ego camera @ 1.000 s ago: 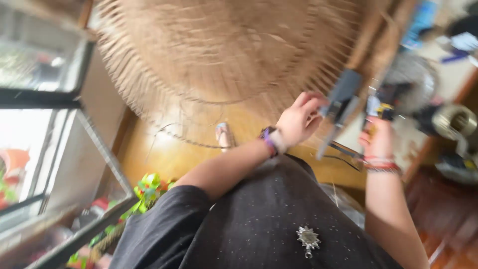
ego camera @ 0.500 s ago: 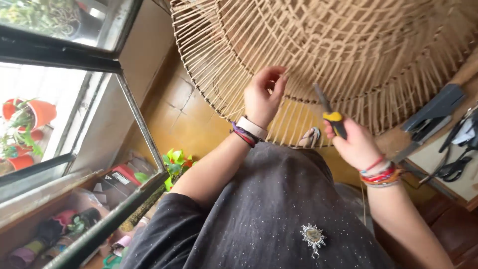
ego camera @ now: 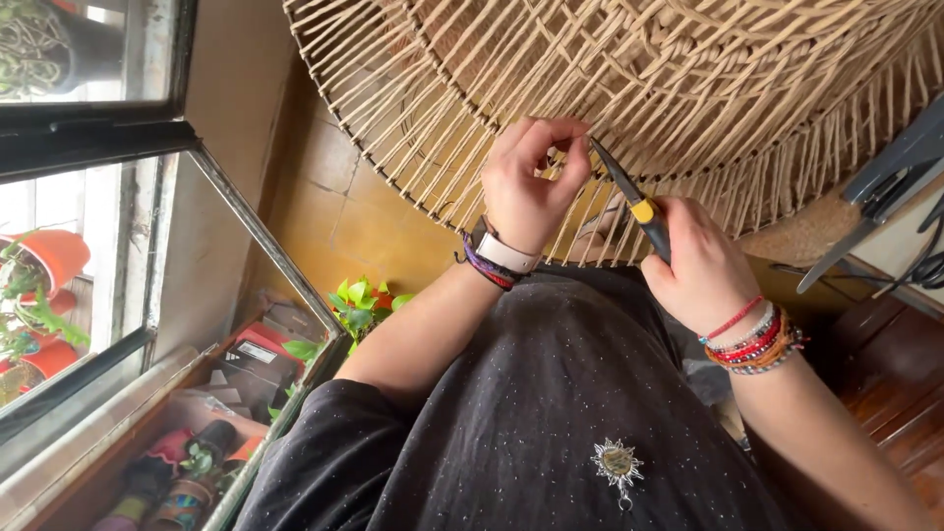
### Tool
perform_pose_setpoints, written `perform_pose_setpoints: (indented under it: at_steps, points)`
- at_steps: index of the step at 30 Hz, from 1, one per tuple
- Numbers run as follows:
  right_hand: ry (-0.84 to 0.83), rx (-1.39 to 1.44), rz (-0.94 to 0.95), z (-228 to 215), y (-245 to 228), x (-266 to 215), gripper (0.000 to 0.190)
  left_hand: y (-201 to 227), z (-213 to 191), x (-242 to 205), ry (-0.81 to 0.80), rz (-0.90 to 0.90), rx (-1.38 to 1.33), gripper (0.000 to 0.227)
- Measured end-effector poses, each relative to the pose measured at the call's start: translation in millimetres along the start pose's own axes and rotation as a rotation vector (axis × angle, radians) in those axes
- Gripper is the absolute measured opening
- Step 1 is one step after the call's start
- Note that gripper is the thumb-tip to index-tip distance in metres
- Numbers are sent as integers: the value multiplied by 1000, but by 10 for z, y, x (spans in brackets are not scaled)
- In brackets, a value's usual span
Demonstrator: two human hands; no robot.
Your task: Weaving and securing wicker strands to a frame using a stapler and wire cutters
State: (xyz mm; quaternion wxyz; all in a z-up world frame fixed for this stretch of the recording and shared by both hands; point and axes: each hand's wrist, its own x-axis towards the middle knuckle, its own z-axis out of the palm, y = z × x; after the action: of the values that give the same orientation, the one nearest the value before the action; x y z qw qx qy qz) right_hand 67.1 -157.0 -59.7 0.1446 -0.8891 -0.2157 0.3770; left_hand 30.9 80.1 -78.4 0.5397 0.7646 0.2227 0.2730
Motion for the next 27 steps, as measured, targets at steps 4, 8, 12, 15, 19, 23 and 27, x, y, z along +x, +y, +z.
perform_pose_setpoints:
  at_steps: [4,8,12,15,19,23,27]
  points:
    - [10,-18,-14,-39,-72,-6,59,-24,-62,51,-4,87,115,6]
    - [27,10,-22,-110,-161,12,51,-51,-107,135,-20,303,196,4]
    - [53,-59,14,-70,-151,-16,35,-59,-173,192,-35,464,303,8]
    - [107,-198,-152,-236,-275,-18,21,121,-260,233,-129,441,404,11]
    - [31,-178,-109,-357,-272,-46,10,-6,-172,173,-106,347,338,6]
    - [-100,127,-43,-458,-269,-23,18,-37,-138,114,-187,55,131,2]
    - [-306,599,228,-580,-524,5,30,31,-189,108,-329,-406,-208,15]
